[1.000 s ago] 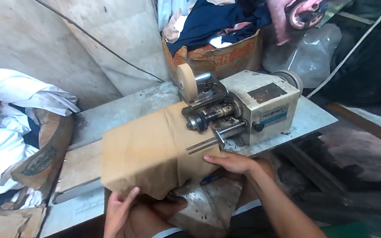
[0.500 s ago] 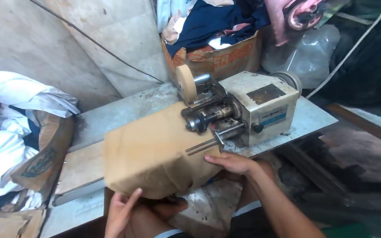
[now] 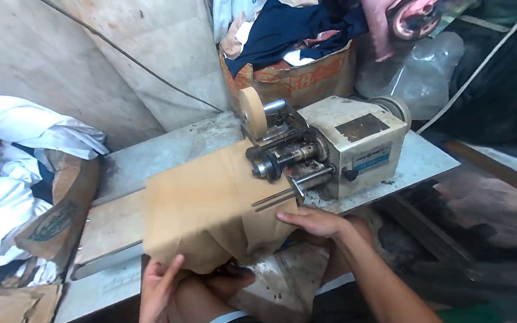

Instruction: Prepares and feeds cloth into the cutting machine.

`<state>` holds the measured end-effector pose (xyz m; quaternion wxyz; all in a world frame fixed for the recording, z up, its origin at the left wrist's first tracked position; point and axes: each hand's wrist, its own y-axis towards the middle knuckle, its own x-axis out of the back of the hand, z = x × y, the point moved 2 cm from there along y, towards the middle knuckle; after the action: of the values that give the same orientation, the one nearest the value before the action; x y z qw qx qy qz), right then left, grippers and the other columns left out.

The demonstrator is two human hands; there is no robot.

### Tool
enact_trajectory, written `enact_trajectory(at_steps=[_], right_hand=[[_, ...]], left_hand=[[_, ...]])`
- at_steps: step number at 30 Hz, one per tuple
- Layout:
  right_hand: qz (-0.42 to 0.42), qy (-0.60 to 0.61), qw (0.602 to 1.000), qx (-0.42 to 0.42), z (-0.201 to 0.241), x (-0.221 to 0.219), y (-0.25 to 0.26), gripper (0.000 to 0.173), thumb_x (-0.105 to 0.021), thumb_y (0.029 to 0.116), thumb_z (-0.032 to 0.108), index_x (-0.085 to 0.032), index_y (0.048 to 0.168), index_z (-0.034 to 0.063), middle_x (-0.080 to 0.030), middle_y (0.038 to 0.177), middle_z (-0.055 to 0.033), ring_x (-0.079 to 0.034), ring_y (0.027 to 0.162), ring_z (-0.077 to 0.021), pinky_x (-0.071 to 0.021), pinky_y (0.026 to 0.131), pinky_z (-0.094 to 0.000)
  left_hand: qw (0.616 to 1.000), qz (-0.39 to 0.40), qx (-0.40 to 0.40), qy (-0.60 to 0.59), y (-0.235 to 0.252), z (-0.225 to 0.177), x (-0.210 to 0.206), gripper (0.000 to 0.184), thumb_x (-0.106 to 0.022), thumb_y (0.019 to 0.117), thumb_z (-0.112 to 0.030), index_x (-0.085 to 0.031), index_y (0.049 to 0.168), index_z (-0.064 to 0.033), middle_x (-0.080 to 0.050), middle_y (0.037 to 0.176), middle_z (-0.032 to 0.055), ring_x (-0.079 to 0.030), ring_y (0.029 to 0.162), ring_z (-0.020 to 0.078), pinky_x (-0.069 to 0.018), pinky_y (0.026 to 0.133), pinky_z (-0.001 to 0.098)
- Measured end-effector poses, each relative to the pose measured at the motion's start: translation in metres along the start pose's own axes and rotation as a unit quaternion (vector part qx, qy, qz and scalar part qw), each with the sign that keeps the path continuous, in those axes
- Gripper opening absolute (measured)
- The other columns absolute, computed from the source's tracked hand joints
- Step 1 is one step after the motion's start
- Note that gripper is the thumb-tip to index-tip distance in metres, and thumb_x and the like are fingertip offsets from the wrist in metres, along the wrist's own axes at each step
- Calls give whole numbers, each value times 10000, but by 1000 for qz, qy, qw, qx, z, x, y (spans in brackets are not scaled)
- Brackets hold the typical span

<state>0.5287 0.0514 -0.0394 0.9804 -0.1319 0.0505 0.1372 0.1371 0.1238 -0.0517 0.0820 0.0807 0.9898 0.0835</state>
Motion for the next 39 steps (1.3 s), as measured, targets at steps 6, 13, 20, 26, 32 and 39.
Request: enact_trajectory(at_steps=[6, 13, 20, 26, 32, 39], right_hand=[[1, 25, 1000, 4, -3, 1, -1, 360, -495, 1085, 377, -663, 1238, 97, -748, 1113, 30, -694, 1067, -45, -562, 998, -293], [5, 53, 998, 13, -5, 2, -2, 345, -498, 1083, 373, -664, 1229, 109, -752, 1114, 33, -699, 1067, -55, -566, 996, -300], [-19, 13, 1000, -21, -4, 0, -3, 413, -529, 1060, 431, -641, 1275, 96, -750, 1114, 19, -701, 1060, -56, -571, 989, -301], [-35, -24, 998, -49, 2, -2, -4, 435, -536, 1055, 451, -636, 1297, 104, -743, 1132, 22, -689, 1069, -34, -559, 996, -287], [-36, -20, 998, -57, 3, -2, -3, 424, -531, 1058, 451, -645, 1279, 108, -749, 1104, 22, -700, 1040, -41, -571, 972, -287], [-32, -27, 998, -45, 2, -1, -2, 429, -537, 1055, 454, -648, 1277, 104, -748, 1112, 20, -696, 1049, -38, -567, 980, -286]], left_hand=[[1000, 0, -7, -20, -4, -1, 0, 396, -814, 869, -257, -662, 1203, -107, -760, 1085, 21, -729, 1001, 131, -612, 906, 336], [1000, -2, -8, -26, -3, -1, -4, 361, -805, 877, -265, -676, 1182, -120, -764, 1067, 17, -732, 981, 123, -615, 894, 330], [999, -15, -15, -48, -2, 2, 0, 352, -799, 879, -210, -661, 1186, -108, -763, 1065, 26, -735, 977, 129, -619, 886, 335], [996, 5, -21, -81, -3, 1, 5, 388, -802, 877, -254, -676, 1229, -151, -755, 1120, 19, -721, 1035, 131, -600, 939, 354], [996, 52, 0, -75, -6, 4, 5, 403, -807, 871, -255, -669, 1239, -163, -753, 1135, 7, -712, 1058, 122, -591, 951, 352], [999, 20, 5, -44, -7, 4, 2, 403, -826, 858, -245, -663, 1213, -144, -759, 1111, 8, -724, 1023, 123, -601, 930, 336]])
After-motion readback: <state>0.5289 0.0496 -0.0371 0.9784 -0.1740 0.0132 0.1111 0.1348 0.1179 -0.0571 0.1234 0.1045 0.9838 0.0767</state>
